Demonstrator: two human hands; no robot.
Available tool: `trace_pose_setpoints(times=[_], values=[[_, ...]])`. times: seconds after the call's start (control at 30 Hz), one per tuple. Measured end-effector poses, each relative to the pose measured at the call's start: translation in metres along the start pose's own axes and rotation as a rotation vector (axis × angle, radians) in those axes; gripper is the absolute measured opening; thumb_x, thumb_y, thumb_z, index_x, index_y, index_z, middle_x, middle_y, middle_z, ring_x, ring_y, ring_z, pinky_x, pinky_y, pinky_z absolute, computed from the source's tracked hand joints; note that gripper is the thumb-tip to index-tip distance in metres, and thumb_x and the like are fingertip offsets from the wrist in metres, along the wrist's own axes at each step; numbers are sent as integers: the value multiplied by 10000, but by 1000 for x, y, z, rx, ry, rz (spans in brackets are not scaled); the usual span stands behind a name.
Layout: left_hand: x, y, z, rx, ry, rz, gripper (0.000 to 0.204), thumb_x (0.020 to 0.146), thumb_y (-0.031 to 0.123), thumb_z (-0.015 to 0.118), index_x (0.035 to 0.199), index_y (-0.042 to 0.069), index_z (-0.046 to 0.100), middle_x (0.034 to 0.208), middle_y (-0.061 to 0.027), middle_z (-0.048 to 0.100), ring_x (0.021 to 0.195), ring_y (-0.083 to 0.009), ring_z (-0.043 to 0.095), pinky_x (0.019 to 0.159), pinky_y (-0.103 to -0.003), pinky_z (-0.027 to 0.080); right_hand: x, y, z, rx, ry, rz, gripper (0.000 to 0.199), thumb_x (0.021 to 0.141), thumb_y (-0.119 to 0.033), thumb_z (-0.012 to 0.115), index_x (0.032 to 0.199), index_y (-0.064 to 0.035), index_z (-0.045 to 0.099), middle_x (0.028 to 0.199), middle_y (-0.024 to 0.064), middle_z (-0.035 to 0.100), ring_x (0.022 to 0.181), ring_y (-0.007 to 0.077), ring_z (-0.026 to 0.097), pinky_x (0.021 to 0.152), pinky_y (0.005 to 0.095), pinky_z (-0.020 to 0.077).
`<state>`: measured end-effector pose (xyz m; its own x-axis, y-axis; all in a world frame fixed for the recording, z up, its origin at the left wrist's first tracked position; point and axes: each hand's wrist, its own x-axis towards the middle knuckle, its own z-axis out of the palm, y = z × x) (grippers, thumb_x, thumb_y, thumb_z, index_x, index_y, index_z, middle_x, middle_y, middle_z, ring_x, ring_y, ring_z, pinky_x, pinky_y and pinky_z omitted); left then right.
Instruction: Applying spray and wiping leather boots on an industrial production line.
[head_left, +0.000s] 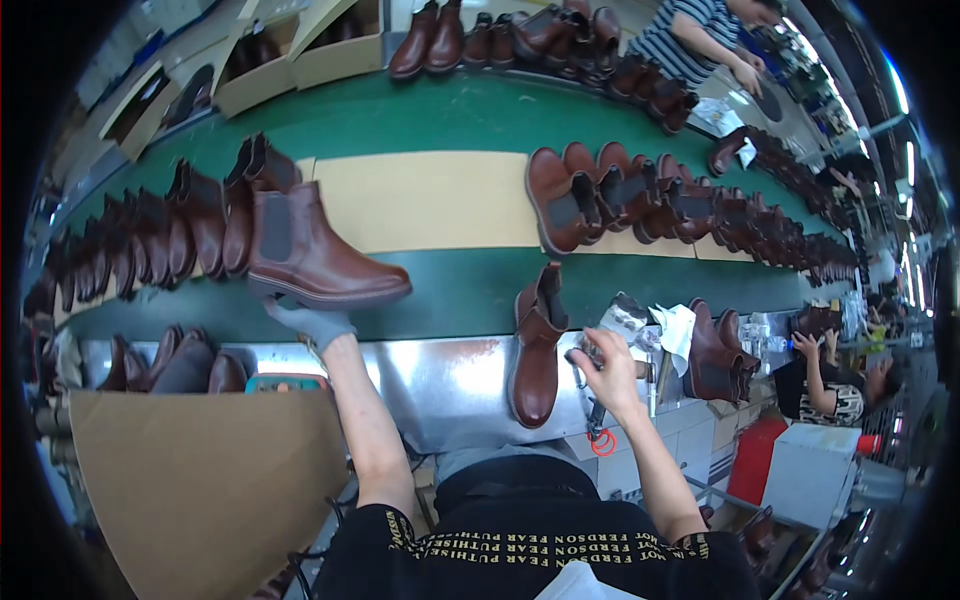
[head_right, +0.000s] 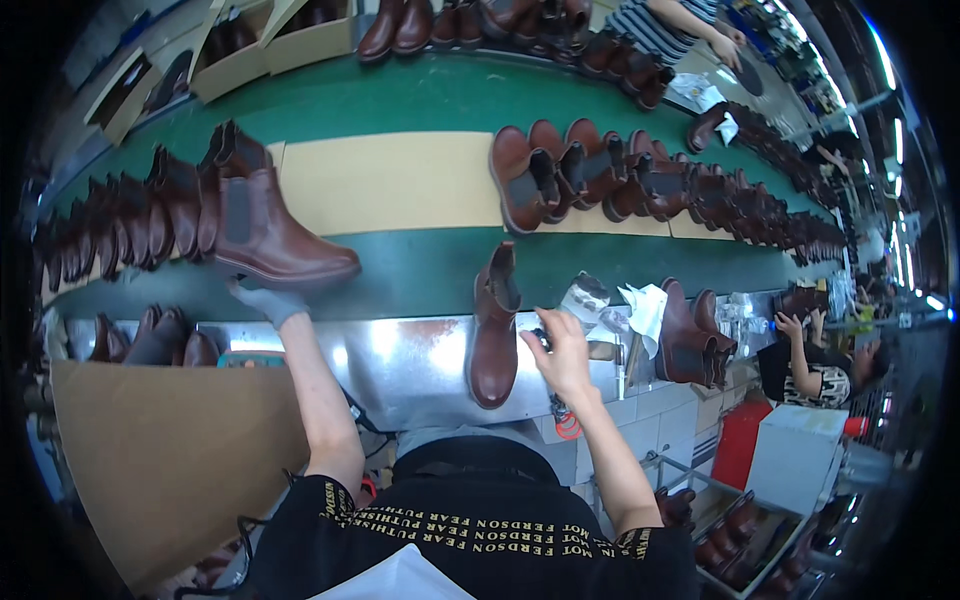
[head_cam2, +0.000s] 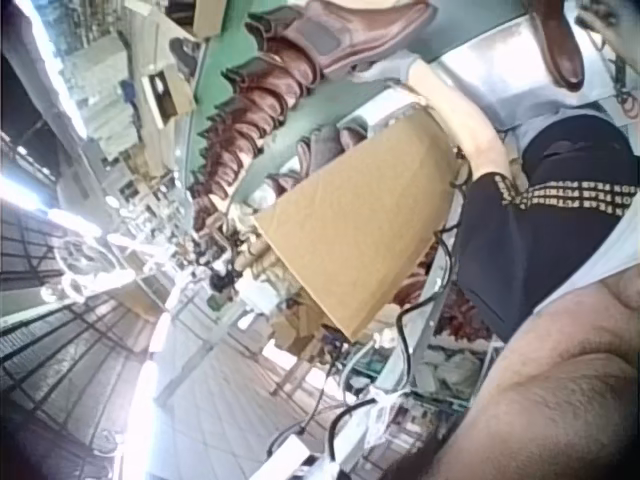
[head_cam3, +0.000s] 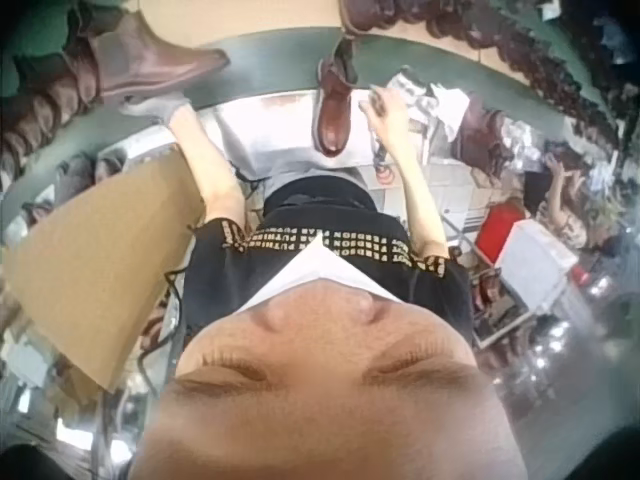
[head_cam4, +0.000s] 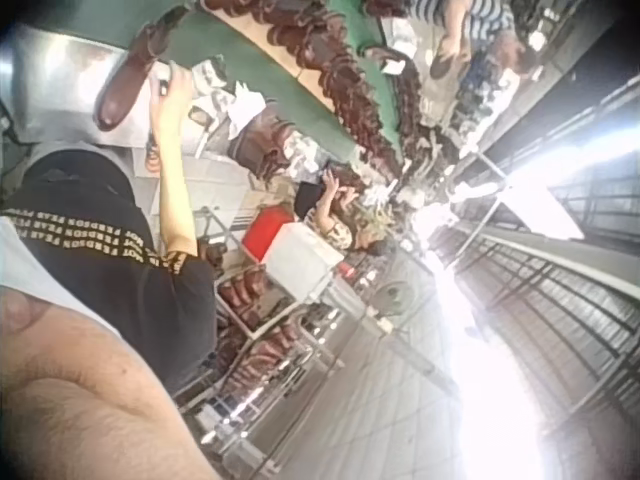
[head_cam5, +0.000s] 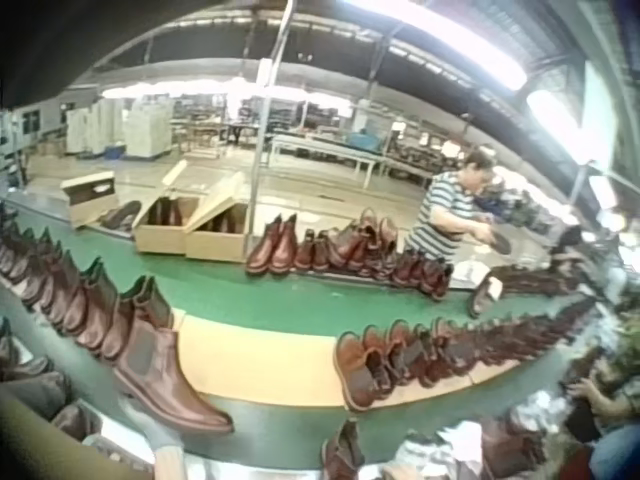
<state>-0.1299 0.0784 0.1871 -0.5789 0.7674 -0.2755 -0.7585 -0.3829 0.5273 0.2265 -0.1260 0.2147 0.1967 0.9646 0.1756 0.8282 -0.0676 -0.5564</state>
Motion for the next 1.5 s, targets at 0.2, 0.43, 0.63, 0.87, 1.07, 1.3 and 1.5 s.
trace_pose_setpoints(times=[0.2, 0.43, 0.63, 0.87, 1.07, 1.3, 1.5], values=[[-13, -71, 36, -68, -244, -425, 646, 939, 549, 387, 1411, 107, 383, 1453, -76, 389, 1323, -267, 386, 1119, -391, 289, 34, -13, 41, -300, -154, -245, 365, 740, -194, 742, 1053, -43, 632, 958, 127, 625, 1063, 301, 516, 909, 446, 363], [-17, -144, 135, -91, -482, -631, 720, 907, 630, 414, 1410, 116, 394, 1444, -49, 413, 1316, -239, 390, 1133, -369, 279, 73, 12, -62, 164, 47, 17, 261, 684, -114, 795, 890, -2, 682, 841, 147, 625, 778, 277, 610, 699, 364, 501], [-35, -237, 224, -40, -545, -557, 747, 902, 656, 402, 1438, 139, 353, 1482, -62, 353, 1358, -285, 338, 1132, -438, 272, 185, 40, -231, 540, 222, 193, 112, 783, -5, 712, 881, -9, 657, 819, 3, 660, 757, 66, 590, 681, 215, 476], [-41, -373, 276, 112, -200, -671, 779, 765, 568, 682, 1343, 121, 413, 1294, -131, 372, 1256, -277, 393, 1089, -451, 327, 368, 179, -278, 548, 392, 260, 108, 799, -48, 690, 885, 15, 665, 793, 48, 672, 687, 101, 601, 665, 237, 471], [-8, -489, 262, 9, -177, -847, 590, 772, 400, 725, 1202, 95, 459, 1235, -190, 363, 1265, -373, 378, 1084, -507, 346, 480, 298, -202, 45, 555, 445, 223, 733, -180, 760, 856, -6, 695, 784, 85, 693, 736, 166, 635, 700, 321, 471], [38, -544, 229, 94, -189, -885, 478, 772, 317, 710, 1084, 30, 488, 1158, -213, 396, 1179, -396, 434, 1051, -523, 387, 566, 377, -121, -162, 618, 757, 424, 702, -318, 795, 1062, -110, 711, 1109, 155, 676, 1055, 309, 639, 914, 411, 493], [49, -577, 207, 212, -341, -922, 451, 824, 269, 661, 1127, 4, 456, 1204, -243, 401, 1215, -415, 428, 1057, -533, 393, 607, 394, -68, -188, 591, 841, 257, 766, -246, 722, 968, -88, 716, 1075, 170, 678, 1026, 342, 647, 878, 422, 528]])
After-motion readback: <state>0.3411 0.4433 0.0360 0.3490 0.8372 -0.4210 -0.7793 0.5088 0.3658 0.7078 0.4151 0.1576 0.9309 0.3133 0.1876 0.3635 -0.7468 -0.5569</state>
